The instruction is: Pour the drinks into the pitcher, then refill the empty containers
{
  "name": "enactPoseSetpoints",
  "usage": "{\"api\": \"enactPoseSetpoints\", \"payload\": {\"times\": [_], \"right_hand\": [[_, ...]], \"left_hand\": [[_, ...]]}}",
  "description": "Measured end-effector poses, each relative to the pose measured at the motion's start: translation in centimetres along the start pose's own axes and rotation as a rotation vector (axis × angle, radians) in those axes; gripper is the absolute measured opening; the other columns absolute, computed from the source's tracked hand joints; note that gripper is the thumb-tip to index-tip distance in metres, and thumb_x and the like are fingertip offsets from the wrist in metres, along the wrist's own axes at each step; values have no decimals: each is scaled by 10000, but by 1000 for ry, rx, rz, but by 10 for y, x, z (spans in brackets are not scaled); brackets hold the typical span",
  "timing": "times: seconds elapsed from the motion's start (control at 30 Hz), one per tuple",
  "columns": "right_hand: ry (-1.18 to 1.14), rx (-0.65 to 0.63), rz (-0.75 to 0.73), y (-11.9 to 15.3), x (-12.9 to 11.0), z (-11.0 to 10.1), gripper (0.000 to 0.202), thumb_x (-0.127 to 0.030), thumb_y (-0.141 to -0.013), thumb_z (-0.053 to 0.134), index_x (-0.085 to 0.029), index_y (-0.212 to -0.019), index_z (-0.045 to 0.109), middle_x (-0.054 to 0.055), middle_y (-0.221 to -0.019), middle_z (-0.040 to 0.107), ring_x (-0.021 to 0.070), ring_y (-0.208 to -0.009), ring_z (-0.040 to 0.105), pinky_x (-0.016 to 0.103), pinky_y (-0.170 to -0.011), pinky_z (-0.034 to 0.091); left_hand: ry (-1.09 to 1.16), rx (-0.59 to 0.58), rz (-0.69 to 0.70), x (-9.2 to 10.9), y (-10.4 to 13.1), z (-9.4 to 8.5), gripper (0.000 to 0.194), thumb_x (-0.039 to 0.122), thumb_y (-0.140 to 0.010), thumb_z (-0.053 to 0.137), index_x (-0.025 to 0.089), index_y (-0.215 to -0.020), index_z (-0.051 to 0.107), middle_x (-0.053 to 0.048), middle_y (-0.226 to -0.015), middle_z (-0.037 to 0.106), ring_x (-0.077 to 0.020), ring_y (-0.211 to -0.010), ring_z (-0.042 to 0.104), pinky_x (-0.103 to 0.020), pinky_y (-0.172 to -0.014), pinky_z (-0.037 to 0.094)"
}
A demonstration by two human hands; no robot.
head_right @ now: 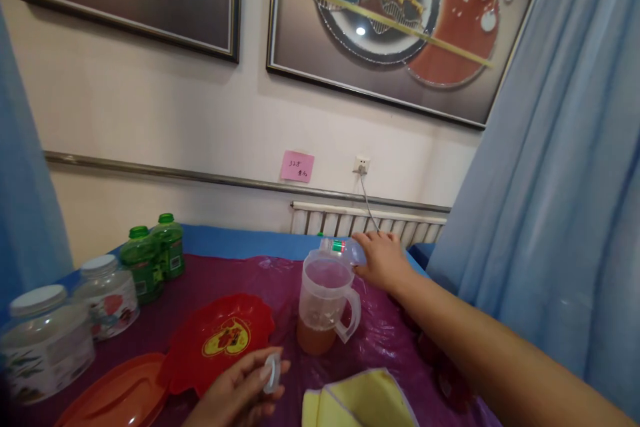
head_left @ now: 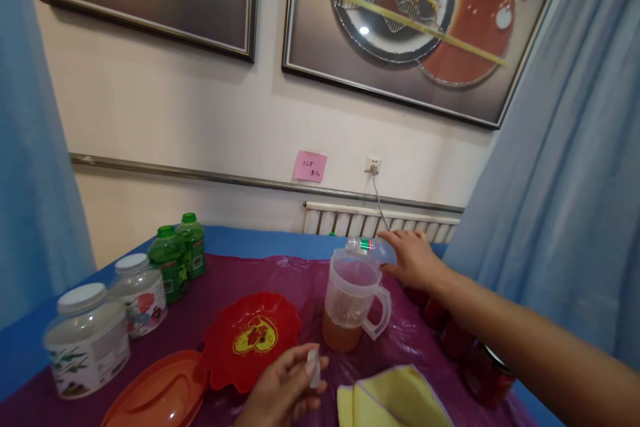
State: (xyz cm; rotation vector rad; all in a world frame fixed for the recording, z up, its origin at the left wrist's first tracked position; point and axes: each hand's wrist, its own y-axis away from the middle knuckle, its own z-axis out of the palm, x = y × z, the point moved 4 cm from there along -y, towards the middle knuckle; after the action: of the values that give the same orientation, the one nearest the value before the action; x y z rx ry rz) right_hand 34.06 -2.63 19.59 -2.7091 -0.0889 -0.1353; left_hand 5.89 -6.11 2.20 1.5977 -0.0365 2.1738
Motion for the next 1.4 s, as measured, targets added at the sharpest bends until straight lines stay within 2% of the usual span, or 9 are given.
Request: {"api": "enactPoseSetpoints", "payload": {"times": [0.1,0.2,0.4,0.57,0.77,0.87,1.07,1.27,1.4], "right_hand": [[-253,48,207,18,18,13,612,-412,-827,733,-180,-1371,579,137,-1268,697,339,-1174,641,502,-1007,440],[-432,209,306,47,22,15,599,-439,-831,718,-175,-1348,572,127,-1299,685,329,-1175,648,477,-1001,474],[-527,457,132,125,-30,22,588,-415,-846,726,-250,-1371,518,92,-1290,671,301,-1168,649,435,-963,526],[-473,576,23,160,-61,52,690,-339,-796,767,-234,-1406,460,96,-1226,685,286,-1087,678,410,-909,571],[-379,638,31,171,-64,66,680,-260,-779,737,-205,-1411,492,130,-1211,684,308,-1074,683,437,-867,585],[-457,656,41,175,-69,63,679,-269,-765,743,-200,-1392,492,127,-1198,701,307,-1065,694,441,-882,586],[-810,473,28,178,-85,63,813,-244,-629,849,-265,-1368,510,77,-1231,721,277,-1054,719,352,-874,601],[-1354,100,117,172,-108,61,676,-480,-689,832,-292,-1309,640,75,-1223,721,309,-1088,690,394,-929,556],[-1799,-298,142,168,-133,58,756,-734,-631,779,-250,-1209,710,57,-1034,757,304,-985,717,393,-892,547]], "left_hand": [[-68,14,98,29,-11,6,617,579,-557,912,185,-1005,753,-155,-1107,773,-290,-942,740,-366,-785,599],[-133,-16,242,65,-14,24,573,526,-585,911,195,-1028,761,-140,-1103,783,-310,-1033,724,-380,-880,588],[-304,-196,521,115,10,84,463,395,-790,788,212,-1207,703,-100,-1153,763,-266,-1087,709,-349,-948,569],[-705,-261,798,119,26,103,349,283,-849,713,294,-1198,706,-43,-1135,743,-208,-1000,712,-307,-901,579],[-1004,-223,907,109,33,91,333,316,-874,715,336,-1206,704,-27,-1108,758,-203,-981,716,-311,-902,585],[-1059,-303,932,112,42,84,441,333,-899,703,401,-1329,634,-13,-1249,740,-213,-1132,692,-321,-998,554],[-922,-437,703,118,58,91,384,346,-945,631,385,-1326,652,-19,-1393,669,-253,-1311,594,-373,-1110,482],[-443,-482,586,108,63,104,90,341,-909,696,274,-968,710,-50,-1052,704,-231,-1043,661,-333,-953,531],[-227,-656,306,104,57,101,518,464,-795,801,307,-1261,641,-103,-1351,632,-330,-1196,619,-400,-920,547]]}}
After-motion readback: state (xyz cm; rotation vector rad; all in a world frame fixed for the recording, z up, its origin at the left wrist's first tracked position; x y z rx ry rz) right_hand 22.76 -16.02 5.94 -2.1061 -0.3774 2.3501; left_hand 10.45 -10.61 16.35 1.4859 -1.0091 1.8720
